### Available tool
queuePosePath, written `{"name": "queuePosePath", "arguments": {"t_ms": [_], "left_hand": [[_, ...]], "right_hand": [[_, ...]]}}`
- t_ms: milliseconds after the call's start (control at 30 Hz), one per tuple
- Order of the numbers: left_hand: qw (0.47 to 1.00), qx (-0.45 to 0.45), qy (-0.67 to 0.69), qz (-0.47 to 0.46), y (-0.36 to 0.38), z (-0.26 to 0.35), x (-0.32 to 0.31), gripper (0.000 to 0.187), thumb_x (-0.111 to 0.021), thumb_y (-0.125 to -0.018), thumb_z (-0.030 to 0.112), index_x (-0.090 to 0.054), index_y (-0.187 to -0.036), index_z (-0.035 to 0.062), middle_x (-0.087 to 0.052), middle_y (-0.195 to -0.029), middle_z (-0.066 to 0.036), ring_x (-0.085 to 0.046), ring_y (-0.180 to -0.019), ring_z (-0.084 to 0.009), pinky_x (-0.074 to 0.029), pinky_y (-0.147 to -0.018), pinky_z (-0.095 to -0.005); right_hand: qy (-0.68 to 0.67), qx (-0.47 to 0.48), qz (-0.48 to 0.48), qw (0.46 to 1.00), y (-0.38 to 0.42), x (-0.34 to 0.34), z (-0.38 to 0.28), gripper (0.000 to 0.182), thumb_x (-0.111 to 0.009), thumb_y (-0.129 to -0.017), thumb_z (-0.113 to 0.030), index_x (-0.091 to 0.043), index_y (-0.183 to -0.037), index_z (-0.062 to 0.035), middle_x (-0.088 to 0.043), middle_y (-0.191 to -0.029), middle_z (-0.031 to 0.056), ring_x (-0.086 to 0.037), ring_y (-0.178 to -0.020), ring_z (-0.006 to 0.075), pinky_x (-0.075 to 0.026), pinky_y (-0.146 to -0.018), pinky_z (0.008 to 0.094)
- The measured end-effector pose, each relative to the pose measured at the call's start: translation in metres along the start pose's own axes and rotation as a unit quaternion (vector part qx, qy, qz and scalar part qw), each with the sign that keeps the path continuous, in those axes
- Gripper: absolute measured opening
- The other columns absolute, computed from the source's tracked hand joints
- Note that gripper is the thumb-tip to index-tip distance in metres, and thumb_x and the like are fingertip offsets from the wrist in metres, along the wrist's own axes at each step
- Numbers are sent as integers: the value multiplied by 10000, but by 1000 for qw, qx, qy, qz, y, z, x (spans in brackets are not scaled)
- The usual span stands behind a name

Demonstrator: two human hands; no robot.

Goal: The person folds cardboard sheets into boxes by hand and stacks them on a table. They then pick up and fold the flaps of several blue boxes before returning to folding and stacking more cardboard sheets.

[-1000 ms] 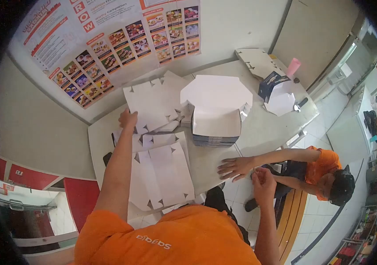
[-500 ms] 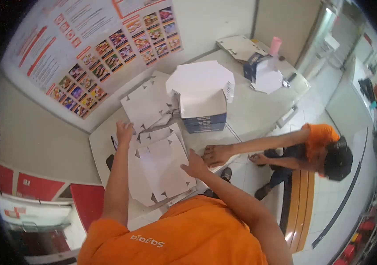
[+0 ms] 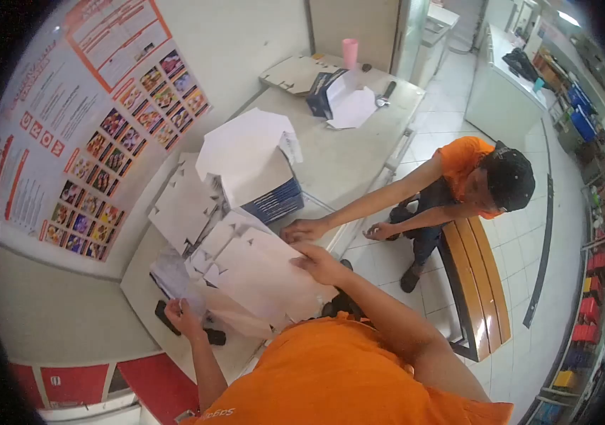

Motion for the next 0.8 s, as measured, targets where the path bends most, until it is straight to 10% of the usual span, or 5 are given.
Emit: {"name": "queuePosePath", "arguments": {"t_ms": [333,467,567,667,800], "left_hand": [[967,77,208,-121,-23,65,-142,288,-668,-1001,195,-556,-1211,33,-608,-1081,-66,-584,-1017,-166,-464,-925,-304],[969,-82,188,-139,-55,102,-201,338,-702,-960,157,-550,-1234,30,-627,-1160,-113,-614,-1074,-233,-469,-953,-328],[983,-107,-28,-147,-86,102,-206,486,-752,-905,210,-528,-1292,22,-600,-1270,-161,-578,-1202,-300,-458,-1022,-417],[822,-189,-478,-244,-90,89,-242,813,-780,-847,387,-404,-1488,57,-413,-1535,-200,-406,-1411,-385,-427,-1080,-576],[747,-234,-528,-328,-121,16,-268,890,-800,-831,351,-353,-1553,86,-341,-1599,-221,-389,-1433,-416,-429,-1123,-523]], "right_hand": [[-193,-81,328,921,136,203,-27,399,-609,-994,-57,-553,-1384,7,-655,-1247,57,-619,-1121,154,-486,-962,299],[-220,-27,429,876,189,245,23,421,-566,-1015,-42,-500,-1425,27,-614,-1332,99,-586,-1213,205,-451,-1051,330],[-239,-12,500,832,195,253,44,420,-557,-1028,-54,-489,-1437,14,-600,-1353,113,-578,-1241,226,-463,-1062,356],[-241,-20,547,801,186,254,49,425,-550,-1037,-73,-475,-1448,6,-609,-1337,124,-585,-1234,236,-467,-1062,368],[-204,-70,605,766,160,254,46,330,-579,-1024,-94,-524,-1341,-20,-636,-1246,124,-634,-1115,251,-525,-957,386]]}}
Point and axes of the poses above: each hand's wrist, its own y-axis away from the middle knuckle, its own x-axis out of the back of the hand, z = x × y, the point moved 9 cm from there along -y, towards the middle knuckle
